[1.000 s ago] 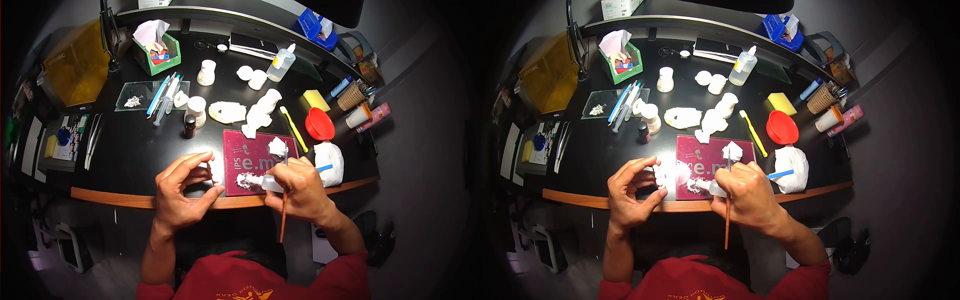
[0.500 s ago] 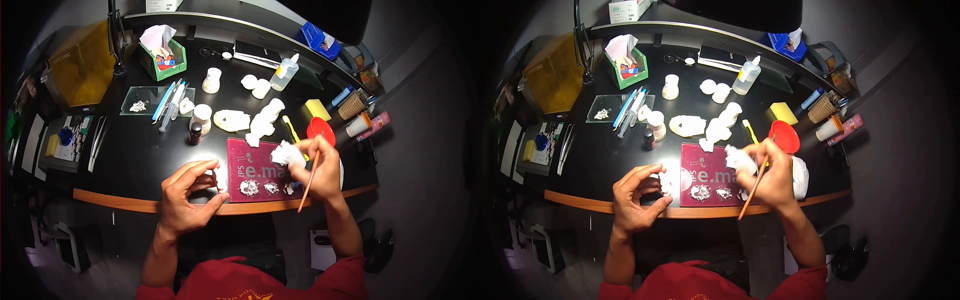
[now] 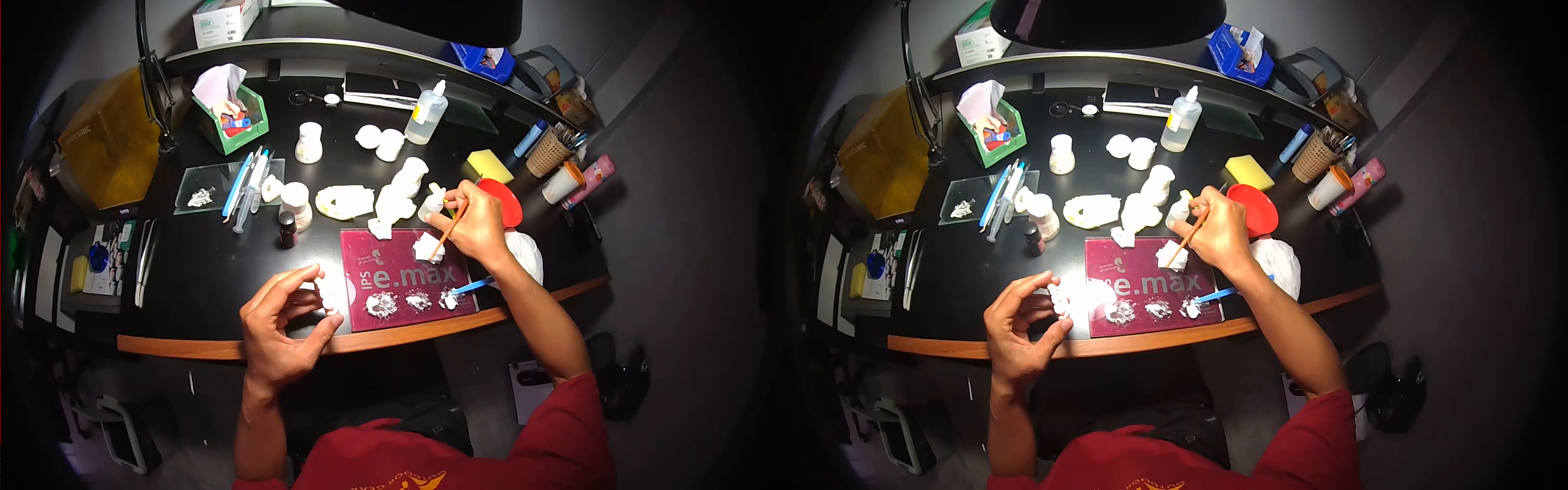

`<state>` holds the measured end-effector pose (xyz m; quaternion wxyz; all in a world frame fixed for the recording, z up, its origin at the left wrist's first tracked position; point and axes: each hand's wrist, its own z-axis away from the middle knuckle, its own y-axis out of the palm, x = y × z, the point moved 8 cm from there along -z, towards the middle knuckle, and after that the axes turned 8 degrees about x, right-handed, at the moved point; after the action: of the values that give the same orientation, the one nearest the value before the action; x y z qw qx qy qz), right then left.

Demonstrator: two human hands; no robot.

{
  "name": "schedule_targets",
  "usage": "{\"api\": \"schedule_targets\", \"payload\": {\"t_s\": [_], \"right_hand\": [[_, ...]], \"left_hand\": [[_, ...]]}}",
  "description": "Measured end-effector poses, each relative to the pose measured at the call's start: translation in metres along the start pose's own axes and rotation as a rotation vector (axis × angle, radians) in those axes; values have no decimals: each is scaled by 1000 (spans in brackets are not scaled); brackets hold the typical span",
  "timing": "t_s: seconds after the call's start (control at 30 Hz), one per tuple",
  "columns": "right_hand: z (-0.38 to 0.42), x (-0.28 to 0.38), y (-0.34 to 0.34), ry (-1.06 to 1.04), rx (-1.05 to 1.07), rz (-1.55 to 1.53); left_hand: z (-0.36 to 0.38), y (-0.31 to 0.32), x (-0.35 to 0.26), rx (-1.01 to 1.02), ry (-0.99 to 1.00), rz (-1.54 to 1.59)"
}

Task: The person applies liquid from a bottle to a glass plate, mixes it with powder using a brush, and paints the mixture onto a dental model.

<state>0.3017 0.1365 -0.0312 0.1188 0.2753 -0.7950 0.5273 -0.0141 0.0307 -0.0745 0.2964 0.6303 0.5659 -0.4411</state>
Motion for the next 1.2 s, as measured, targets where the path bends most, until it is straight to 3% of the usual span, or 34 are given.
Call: {"api": "schedule_targets", "payload": {"t_s": [0.1, 0.27, 0.5, 0.7, 0.83, 0.93, 1.1, 1.2], "right_hand": [[20, 25, -32, -143, -4, -24], [70, 45, -60, -203, 530, 191], [102, 13, -58, -187, 449, 360], [105, 20, -60, -225, 412, 397], [117, 50, -72, -343, 360, 260], [139, 56, -71, -145, 309, 198], [172, 59, -64, -134, 3, 94], [184, 59, -53, -60, 31, 34]], "left_hand": [[0, 0, 1, -1, 6, 11], [0, 2, 1, 19, 9, 9], [0, 3, 0, 17, -16, -5], [1, 2, 1, 0, -16, -15], [1, 2, 1, 0, -19, -17], [1, 2, 1, -3, -19, -24], [0, 2, 1, -29, -50, -70], [-2, 1, 4, -41, -57, -107]]}}
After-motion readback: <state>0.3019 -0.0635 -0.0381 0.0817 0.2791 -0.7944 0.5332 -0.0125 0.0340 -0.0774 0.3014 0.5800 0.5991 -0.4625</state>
